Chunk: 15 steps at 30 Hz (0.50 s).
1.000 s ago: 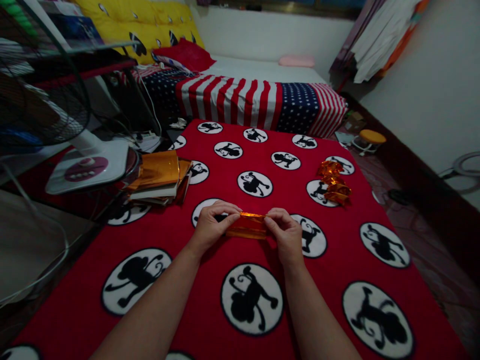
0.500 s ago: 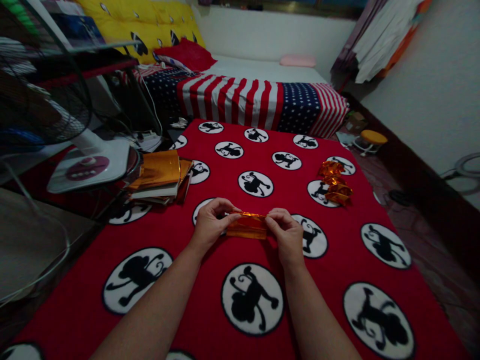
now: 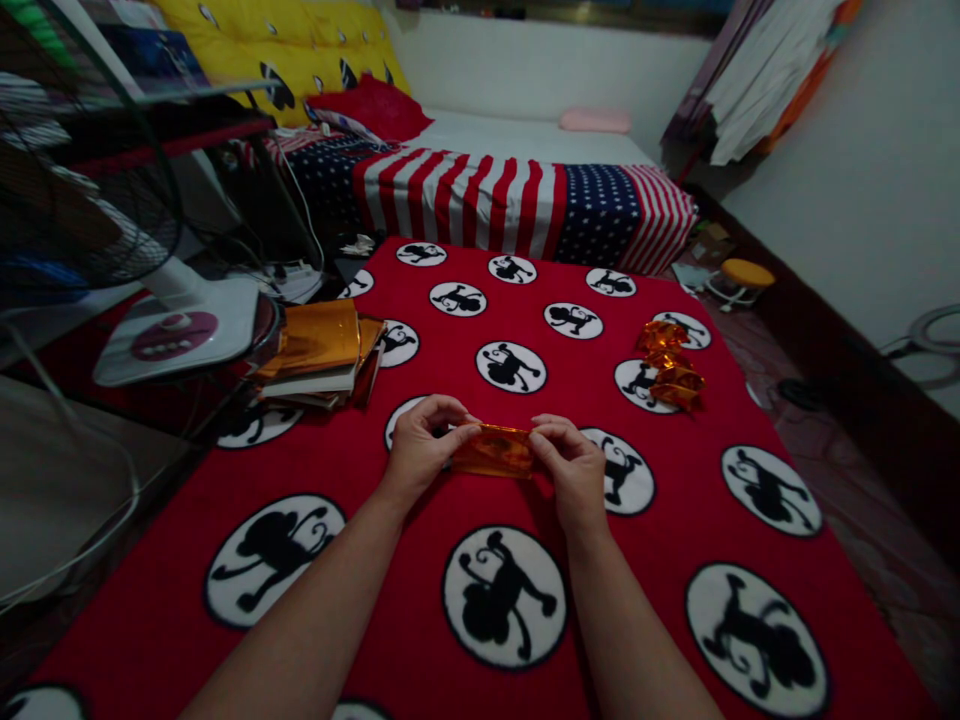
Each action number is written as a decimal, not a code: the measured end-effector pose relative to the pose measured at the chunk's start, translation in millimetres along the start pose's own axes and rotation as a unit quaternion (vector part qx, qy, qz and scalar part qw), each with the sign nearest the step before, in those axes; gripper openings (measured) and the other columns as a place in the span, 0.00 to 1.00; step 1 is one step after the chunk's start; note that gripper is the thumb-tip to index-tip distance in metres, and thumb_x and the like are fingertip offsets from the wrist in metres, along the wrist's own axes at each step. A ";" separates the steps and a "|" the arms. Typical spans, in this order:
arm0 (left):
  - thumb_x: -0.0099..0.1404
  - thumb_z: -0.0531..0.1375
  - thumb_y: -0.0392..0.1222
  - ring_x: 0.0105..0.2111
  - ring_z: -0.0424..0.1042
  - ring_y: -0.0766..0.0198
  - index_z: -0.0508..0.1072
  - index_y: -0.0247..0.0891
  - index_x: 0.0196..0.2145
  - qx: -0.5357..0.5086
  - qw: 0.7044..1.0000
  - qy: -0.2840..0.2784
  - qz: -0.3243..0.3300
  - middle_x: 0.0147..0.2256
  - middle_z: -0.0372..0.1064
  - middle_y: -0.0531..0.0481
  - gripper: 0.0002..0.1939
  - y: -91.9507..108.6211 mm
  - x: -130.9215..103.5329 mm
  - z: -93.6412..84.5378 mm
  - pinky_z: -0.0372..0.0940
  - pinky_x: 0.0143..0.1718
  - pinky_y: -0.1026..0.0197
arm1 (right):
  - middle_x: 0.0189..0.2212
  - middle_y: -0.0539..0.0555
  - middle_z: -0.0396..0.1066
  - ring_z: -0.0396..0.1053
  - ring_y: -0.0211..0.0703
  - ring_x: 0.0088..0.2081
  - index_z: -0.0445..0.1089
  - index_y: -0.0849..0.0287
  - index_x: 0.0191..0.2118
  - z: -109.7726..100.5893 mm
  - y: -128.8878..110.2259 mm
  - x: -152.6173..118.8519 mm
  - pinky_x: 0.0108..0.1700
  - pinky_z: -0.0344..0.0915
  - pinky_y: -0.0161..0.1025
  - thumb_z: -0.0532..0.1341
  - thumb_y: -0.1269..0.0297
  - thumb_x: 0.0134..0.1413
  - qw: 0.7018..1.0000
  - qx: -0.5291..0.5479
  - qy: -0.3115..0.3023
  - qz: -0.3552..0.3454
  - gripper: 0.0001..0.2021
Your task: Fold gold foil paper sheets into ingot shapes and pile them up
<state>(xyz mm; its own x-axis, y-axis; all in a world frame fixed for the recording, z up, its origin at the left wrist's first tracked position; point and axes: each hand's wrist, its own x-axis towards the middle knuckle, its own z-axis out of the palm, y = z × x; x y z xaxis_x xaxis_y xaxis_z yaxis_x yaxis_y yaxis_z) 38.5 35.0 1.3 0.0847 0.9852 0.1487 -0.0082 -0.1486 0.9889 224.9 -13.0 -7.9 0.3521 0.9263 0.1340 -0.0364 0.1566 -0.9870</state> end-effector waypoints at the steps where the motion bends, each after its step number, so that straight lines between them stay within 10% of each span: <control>1: 0.52 0.69 0.40 0.30 0.75 0.65 0.72 0.34 0.32 0.004 1.000 0.001 0.000 0.30 0.75 0.49 0.12 -0.1 0.0 -0.2 0.68 0.32 0.66 | 0.39 0.56 0.72 0.70 0.44 0.41 0.74 0.59 0.28 0.2 -0.2 -0.2 0.38 0.68 0.38 0.67 0.64 0.48 1.000 0.004 -0.001 0.006 0.05; 15: 0.49 0.70 0.39 0.26 0.73 0.68 0.71 0.35 0.31 -0.022 0.999 0.002 -0.024 0.26 0.73 0.52 0.13 4.8 0.9 2.1 0.66 0.29 0.69 | 0.25 0.50 0.73 0.70 0.37 0.27 0.73 0.59 0.29 1.9 -2.1 -1.3 0.30 0.66 0.32 0.69 0.60 0.45 0.998 0.002 0.012 0.061 0.09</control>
<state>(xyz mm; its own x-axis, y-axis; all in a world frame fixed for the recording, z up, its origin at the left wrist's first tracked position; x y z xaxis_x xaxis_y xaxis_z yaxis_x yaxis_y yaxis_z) 40.6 35.0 6.2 0.0824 0.9915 0.1006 -0.0480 -0.0969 0.9941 222.7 -14.0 -5.8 0.3665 0.9304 0.0109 -0.0832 0.0444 -0.9955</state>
